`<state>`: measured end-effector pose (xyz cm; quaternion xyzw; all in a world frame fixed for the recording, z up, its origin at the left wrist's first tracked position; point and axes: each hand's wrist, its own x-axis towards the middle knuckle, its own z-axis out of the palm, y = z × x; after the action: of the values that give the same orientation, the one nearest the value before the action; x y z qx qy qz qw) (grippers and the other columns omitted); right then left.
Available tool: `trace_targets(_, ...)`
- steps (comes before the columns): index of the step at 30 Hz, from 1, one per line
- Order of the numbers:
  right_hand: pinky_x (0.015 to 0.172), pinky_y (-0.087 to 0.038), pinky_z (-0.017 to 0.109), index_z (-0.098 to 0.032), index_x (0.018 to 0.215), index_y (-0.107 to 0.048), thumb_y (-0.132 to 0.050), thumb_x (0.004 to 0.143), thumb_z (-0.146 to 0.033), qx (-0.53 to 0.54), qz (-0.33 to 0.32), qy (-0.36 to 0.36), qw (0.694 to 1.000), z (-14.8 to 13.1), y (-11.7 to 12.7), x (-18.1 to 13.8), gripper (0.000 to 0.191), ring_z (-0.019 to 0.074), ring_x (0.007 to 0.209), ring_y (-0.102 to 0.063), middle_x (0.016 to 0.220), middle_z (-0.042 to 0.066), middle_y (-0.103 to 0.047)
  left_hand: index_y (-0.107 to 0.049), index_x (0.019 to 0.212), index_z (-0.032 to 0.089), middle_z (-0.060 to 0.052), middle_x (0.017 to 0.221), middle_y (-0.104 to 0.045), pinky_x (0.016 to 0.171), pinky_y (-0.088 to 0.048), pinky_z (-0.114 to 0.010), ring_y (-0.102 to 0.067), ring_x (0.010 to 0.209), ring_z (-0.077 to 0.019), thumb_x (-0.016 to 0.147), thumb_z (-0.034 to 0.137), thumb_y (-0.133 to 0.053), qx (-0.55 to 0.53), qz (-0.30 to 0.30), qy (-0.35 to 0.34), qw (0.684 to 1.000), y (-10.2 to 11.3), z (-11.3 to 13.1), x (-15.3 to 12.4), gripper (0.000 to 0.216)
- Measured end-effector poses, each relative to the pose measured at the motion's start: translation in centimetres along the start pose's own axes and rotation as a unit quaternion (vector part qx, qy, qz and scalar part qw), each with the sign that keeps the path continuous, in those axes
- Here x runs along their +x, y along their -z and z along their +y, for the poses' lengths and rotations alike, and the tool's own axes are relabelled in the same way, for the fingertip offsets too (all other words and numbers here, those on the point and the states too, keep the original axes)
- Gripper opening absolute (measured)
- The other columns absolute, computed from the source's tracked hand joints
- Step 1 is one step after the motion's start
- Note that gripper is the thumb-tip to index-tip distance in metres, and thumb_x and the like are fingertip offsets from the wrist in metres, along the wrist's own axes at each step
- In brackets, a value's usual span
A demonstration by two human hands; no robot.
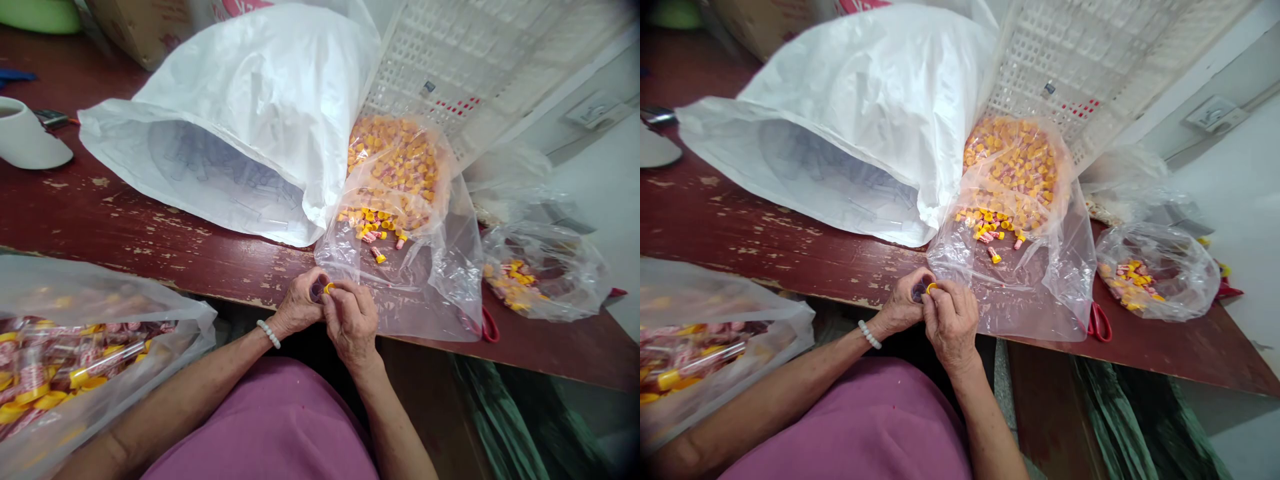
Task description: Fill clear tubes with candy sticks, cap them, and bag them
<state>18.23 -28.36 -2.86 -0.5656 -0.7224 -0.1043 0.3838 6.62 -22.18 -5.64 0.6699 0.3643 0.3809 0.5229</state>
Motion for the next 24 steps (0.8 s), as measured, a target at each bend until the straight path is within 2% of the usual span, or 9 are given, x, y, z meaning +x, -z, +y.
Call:
trace_targets(7,0.075,-0.049,0.034,-0.018,0.092,-0.058,-0.056,0.085,-0.014,-0.014,-0.021,-0.023,0.999,-0.3,-0.4,-0.9,0.008,0.0193,0.088,-0.059,0.098,0.009,-0.065,-0.05,0.078,0.015,0.003,0.069,-0.051,0.057,-0.035,-0.023,-0.042,0.062,-0.0105,0.061,0.019,-0.061,0.027,0.002,-0.001,1.0,-0.1,0.2,0.2,0.021)
trace_targets(14,0.083,-0.051,0.036,-0.017,0.103,-0.057,-0.054,0.085,-0.012,0.072,-0.032,-0.055,0.995,-0.4,-0.5,-1.5,0.018,0.0193,0.098,-0.058,0.106,0.012,-0.06,-0.05,0.079,0.016,0.003,0.068,-0.052,0.057,-0.036,-0.023,-0.044,0.061,-0.0106,0.061,0.016,-0.059,0.034,0.01,0.004,0.999,-0.1,0.1,0.2,0.019)
trace_targets(17,0.081,-0.052,0.033,-0.018,0.099,-0.058,-0.054,0.086,-0.015,0.128,-0.044,-0.085,0.987,-0.3,0.0,-1.0,0.014,0.0171,0.097,-0.058,0.104,0.01,-0.059,-0.05,0.08,0.016,0.002,0.07,-0.052,0.057,-0.036,-0.023,-0.044,0.062,-0.0107,0.061,0.019,-0.064,0.026,0.006,0.004,1.0,0.0,0.3,0.2,0.023)
trace_targets(20,0.076,-0.053,0.031,-0.019,0.094,-0.06,-0.054,0.087,-0.02,0.132,-0.032,-0.118,0.984,0.9,0.4,0.0,0.009,0.0161,0.093,-0.059,0.102,0.008,-0.059,-0.051,0.081,0.016,0.002,0.071,-0.053,0.058,-0.037,-0.023,-0.045,0.063,-0.0108,0.062,0.018,-0.063,0.041,-0.003,-0.004,0.999,0.0,0.6,0.2,0.022)
trace_targets(24,0.07,-0.053,0.03,-0.017,0.099,-0.06,-0.053,0.088,-0.026,0.066,-0.005,-0.139,0.988,4.7,-0.2,1.6,0.016,0.0174,0.094,-0.058,0.106,0.011,-0.057,-0.051,0.082,0.017,0.002,0.072,-0.054,0.061,-0.038,-0.023,-0.047,0.064,-0.011,0.061,0.01,-0.056,0.084,-0.006,-0.021,0.996,0.0,0.7,0.2,0.023)
